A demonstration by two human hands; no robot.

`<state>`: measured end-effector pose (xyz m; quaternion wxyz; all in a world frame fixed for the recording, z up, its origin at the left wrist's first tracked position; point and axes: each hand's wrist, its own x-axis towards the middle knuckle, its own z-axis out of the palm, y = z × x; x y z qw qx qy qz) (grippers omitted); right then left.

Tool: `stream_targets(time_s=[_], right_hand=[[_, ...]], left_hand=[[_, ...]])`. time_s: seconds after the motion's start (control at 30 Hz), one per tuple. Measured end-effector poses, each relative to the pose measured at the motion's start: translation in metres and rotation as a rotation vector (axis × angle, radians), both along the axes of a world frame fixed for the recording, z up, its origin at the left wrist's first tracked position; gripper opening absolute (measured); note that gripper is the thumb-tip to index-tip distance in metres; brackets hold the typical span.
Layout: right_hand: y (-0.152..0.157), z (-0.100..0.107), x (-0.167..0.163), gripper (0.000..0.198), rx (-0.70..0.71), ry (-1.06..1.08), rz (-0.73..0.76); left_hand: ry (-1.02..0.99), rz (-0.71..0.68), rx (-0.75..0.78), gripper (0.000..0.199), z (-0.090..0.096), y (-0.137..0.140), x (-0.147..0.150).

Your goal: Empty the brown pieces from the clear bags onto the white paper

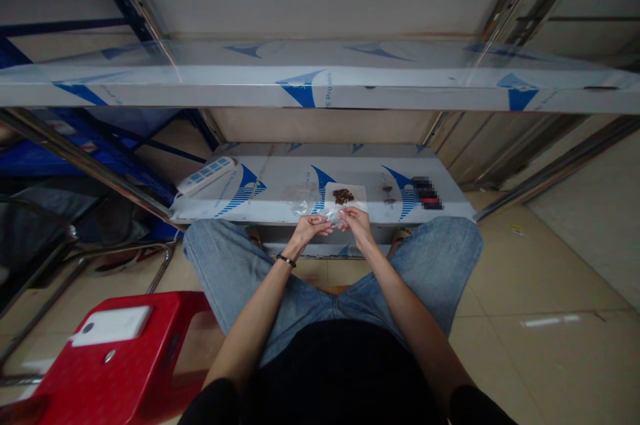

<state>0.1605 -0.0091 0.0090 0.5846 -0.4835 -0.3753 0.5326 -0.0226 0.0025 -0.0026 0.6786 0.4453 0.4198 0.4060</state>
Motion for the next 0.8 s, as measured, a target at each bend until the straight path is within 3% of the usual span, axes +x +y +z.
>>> stream_targets(time_s=[0.33,0.57,0.8], right_hand=[[0.008,-0.01,0.022,0.031,-0.095,0.128,-0.266],[0.006,-0.012,0.02,0.031,-0.101,0.168,-0.257],[0.006,-0.009,0.024,0.033,-0.131,0.172,-0.292]], left_hand=[[-0.036,0.28,0.065,0.044,-0.007,0.03,-0.022],[0.068,0.245,0.125,0.039,-0.002,0.07,-0.01],[0.333,0.13,0.249,0.022,0.012,0.118,0.022]])
